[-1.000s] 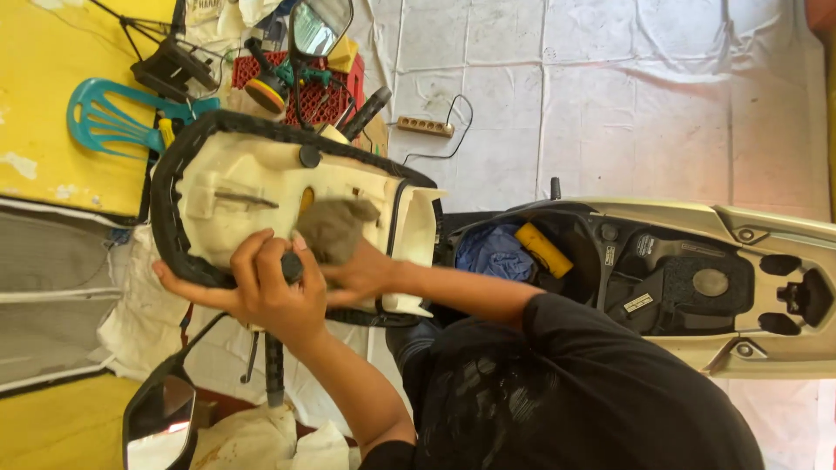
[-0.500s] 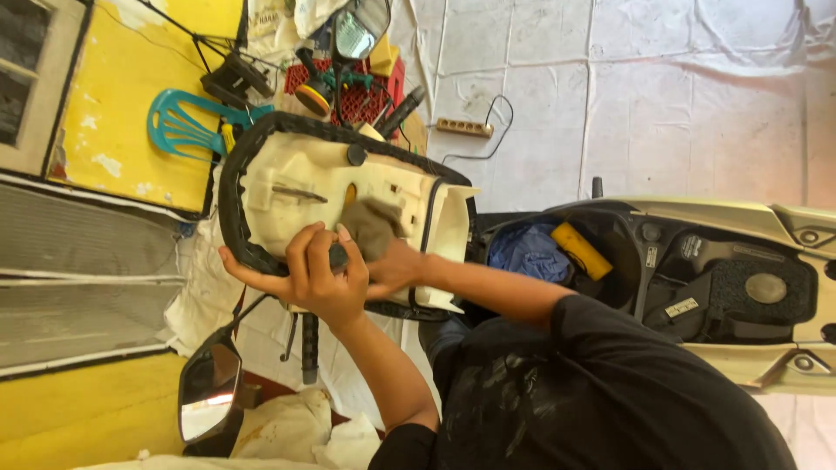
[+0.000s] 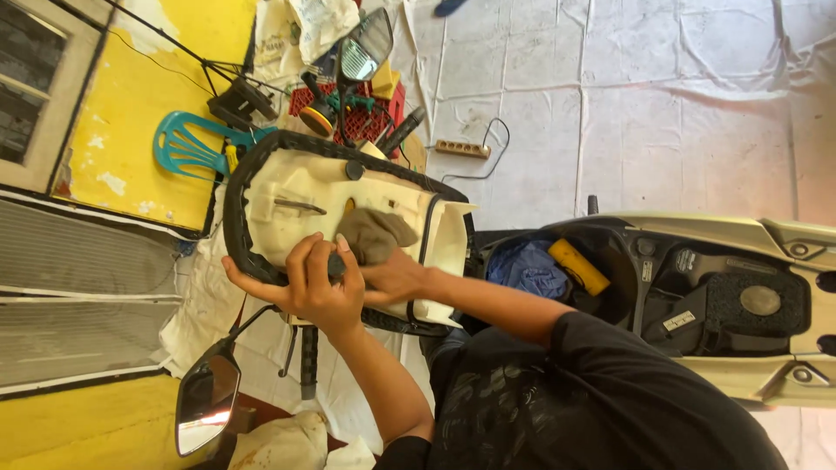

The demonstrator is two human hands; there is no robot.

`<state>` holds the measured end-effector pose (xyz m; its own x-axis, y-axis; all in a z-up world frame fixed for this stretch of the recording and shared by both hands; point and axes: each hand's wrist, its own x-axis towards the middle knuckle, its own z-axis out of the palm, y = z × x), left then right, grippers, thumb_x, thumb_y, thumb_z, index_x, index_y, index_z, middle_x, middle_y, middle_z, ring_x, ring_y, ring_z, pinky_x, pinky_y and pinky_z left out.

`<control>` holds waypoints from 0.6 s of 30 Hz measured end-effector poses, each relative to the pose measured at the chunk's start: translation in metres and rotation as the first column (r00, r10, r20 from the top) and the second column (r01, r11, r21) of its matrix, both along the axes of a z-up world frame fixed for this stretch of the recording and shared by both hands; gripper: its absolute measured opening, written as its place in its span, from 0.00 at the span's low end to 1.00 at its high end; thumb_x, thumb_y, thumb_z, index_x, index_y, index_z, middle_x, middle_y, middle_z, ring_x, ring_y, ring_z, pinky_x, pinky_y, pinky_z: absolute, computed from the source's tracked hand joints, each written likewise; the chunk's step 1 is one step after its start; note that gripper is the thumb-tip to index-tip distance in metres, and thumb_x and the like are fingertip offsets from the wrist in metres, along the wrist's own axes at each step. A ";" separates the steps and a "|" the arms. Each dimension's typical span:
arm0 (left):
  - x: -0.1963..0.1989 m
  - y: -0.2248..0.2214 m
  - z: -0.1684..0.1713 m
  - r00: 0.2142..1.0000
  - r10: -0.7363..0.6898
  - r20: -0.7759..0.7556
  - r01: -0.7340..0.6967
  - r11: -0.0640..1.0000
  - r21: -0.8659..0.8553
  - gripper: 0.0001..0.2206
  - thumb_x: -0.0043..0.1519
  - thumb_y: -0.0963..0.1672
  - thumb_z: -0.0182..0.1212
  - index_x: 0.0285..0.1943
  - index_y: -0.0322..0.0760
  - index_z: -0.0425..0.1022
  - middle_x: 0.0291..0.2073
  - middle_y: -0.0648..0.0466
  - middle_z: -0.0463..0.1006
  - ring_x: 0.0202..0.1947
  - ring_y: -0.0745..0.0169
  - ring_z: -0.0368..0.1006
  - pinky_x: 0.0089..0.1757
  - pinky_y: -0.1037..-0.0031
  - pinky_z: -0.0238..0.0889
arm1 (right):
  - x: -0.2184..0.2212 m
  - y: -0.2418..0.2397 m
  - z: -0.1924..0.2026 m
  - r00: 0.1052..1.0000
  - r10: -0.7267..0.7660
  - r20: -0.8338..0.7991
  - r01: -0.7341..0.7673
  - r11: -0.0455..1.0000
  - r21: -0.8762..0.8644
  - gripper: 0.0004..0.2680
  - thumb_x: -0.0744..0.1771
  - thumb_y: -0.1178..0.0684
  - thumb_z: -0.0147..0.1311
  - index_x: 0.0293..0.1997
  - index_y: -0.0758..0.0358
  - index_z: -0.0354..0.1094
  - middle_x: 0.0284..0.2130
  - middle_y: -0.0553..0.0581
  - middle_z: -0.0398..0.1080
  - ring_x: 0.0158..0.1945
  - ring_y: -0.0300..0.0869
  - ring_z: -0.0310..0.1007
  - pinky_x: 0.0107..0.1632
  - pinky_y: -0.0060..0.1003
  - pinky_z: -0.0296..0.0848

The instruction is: The person scrubs a white motorcycle part with a grey cloth, focusing on the edges and crevices. They hold the part with one hand while wiping it with the other, occasionally adjusting their grip to reach different areas.

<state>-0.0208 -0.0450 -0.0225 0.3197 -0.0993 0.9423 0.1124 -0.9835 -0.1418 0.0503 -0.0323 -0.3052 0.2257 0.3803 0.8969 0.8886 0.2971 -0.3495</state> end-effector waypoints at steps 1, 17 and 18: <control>0.002 0.001 -0.001 1.000 0.005 -0.007 -0.005 1.000 -0.003 0.07 0.63 0.45 0.68 0.33 0.45 0.76 0.37 0.58 0.80 0.65 0.14 0.52 0.61 0.35 0.46 | 0.014 0.003 0.014 1.000 0.005 -0.007 -0.005 1.000 -0.003 0.18 0.69 0.33 0.44 0.56 0.49 0.73 0.39 0.68 0.72 0.48 0.61 0.74 0.53 0.56 0.70; 0.002 -0.002 0.009 1.000 0.018 -0.007 -0.018 0.999 -0.043 0.05 0.60 0.44 0.66 0.31 0.46 0.75 0.34 0.62 0.80 0.50 0.45 0.72 0.62 0.30 0.45 | -0.008 -0.022 0.053 0.999 -0.026 -0.028 0.024 0.998 -0.065 0.18 0.68 0.34 0.47 0.56 0.51 0.72 0.38 0.65 0.73 0.47 0.57 0.74 0.56 0.55 0.67; 0.002 -0.004 0.010 1.000 0.007 -0.018 -0.008 0.999 -0.049 0.05 0.60 0.43 0.66 0.32 0.45 0.75 0.35 0.62 0.80 0.49 0.48 0.72 0.63 0.30 0.44 | 0.005 -0.022 0.066 0.999 -0.036 0.007 0.036 0.998 -0.060 0.20 0.69 0.34 0.46 0.61 0.54 0.70 0.41 0.69 0.73 0.49 0.58 0.73 0.59 0.56 0.66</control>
